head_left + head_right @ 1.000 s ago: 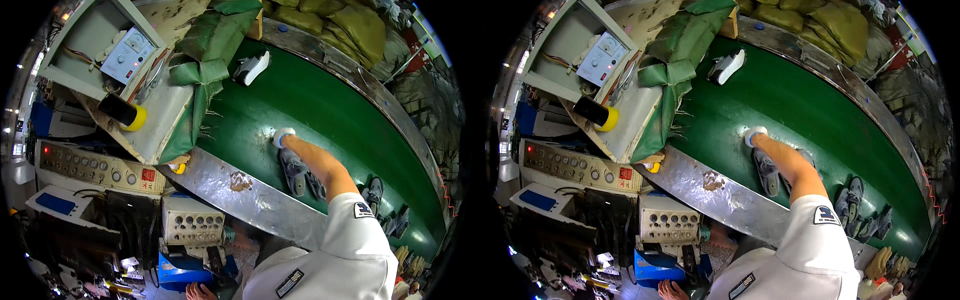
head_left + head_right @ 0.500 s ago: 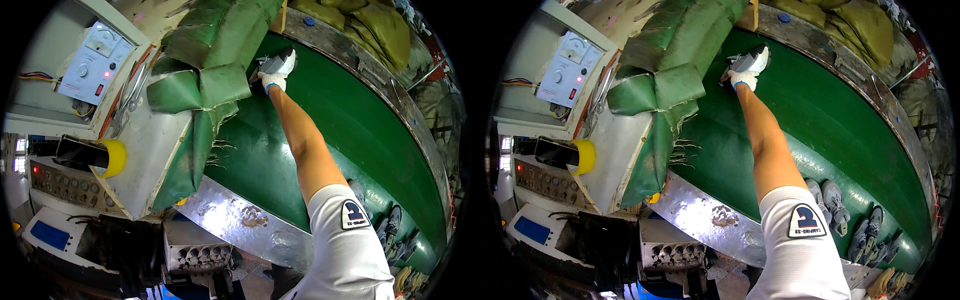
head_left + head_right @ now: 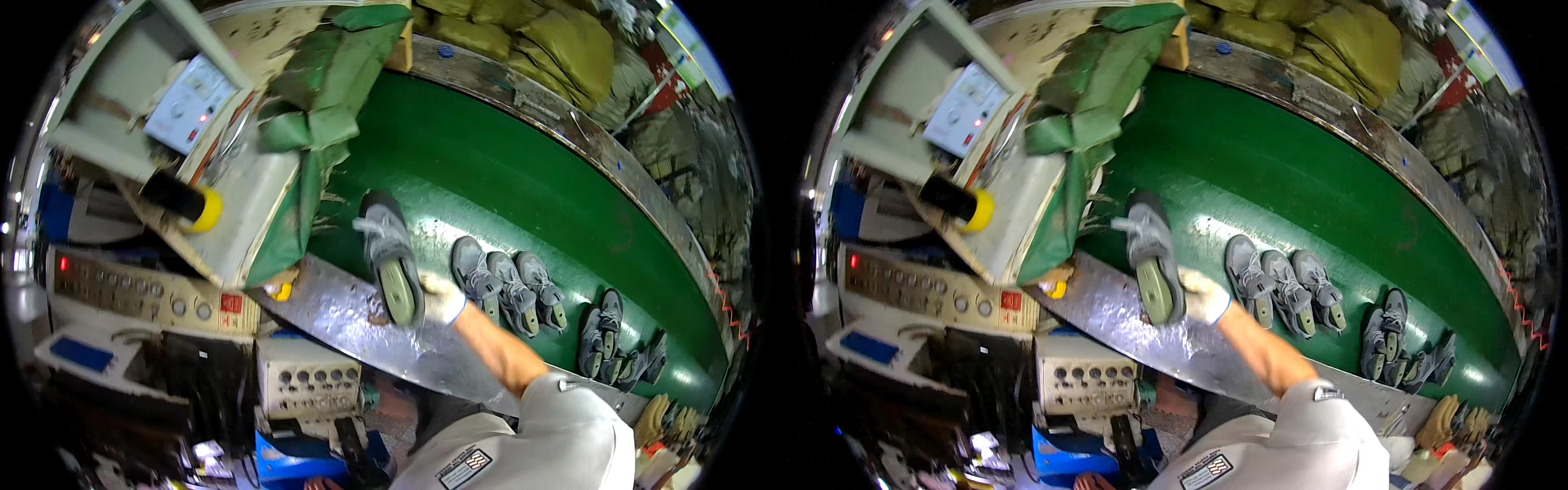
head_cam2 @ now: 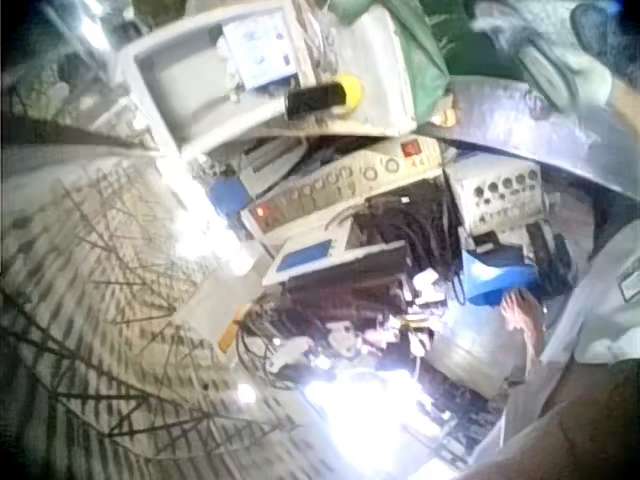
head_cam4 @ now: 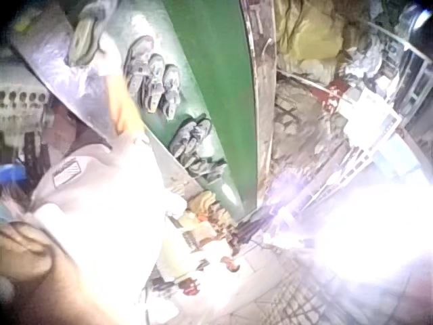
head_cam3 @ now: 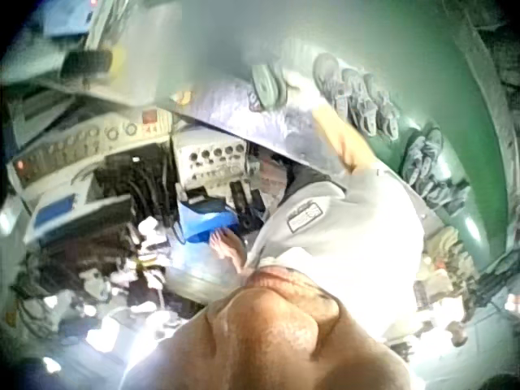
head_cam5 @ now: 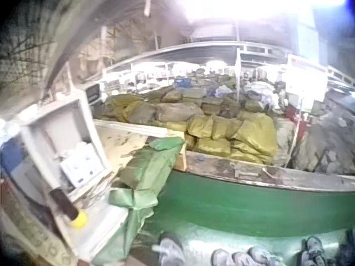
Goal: The person positions a shoe upper onto an industrial lasting machine, activates the machine to stretch and shape the shoe onto a last, and then places the shaped shoe onto a moving conveyor belt.
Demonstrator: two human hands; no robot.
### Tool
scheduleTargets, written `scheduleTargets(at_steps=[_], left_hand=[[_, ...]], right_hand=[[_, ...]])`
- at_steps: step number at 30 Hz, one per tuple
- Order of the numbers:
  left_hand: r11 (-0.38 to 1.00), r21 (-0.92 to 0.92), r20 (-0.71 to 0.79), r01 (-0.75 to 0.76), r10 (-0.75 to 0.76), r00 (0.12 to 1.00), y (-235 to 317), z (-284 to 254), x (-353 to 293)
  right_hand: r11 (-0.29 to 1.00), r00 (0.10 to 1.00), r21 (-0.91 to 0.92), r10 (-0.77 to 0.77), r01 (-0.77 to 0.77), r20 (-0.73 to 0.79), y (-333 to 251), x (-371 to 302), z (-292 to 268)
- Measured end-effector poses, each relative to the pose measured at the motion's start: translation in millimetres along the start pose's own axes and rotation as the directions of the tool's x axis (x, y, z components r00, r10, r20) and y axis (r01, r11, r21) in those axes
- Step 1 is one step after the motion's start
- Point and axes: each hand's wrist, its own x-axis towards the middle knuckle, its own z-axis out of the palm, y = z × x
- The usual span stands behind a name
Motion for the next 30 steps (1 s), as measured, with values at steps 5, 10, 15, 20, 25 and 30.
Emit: scheduleTargets(at_steps=[5, 10, 15, 20, 25, 30], left_hand=[[0.354, -0.857, 0.348, 0.374, -0.136, 0.927, 12.8, 13.7, 73.6], [-0.587, -0.736, 0.391, 0.338, 0.04, 0.92, -37.7, -12.6, 103.5], [-0.481, -0.829, 0.445, 0.287, -0.255, 0.859, -124.0, -19.0, 67.0], [-0.602, -0.785, 0.49, 0.148, -0.456, 0.743, -185.5, 20.4, 27.9], [-0.624, -0.781, 0.48, -0.039, -0.639, 0.601, -225.5, 38.3, 11.1], [-0.571, -0.792, 0.381, -0.215, -0.738, 0.557, -253.0, 39.0, 17.7]], right_hand=[[0.865, 0.933, 0.426, 0.341, -0.265, -0.113, 146.4, -29.1, 76.1], [0.816, 0.793, 0.252, 0.57, -0.519, -0.213, 271.2, -29.2, 110.9], [0.742, 0.79, -0.283, 0.529, -0.607, -0.31, 348.5, -36.7, 178.5], [0.569, 0.84, -0.634, 0.468, -0.524, -0.275, 433.2, -11.3, 168.0], [0.499, 0.818, -0.692, 0.525, -0.521, -0.237, 498.2, 17.3, 199.7], [0.55, 0.865, -0.733, 0.491, -0.399, -0.102, 549.6, 49.5, 176.7]])
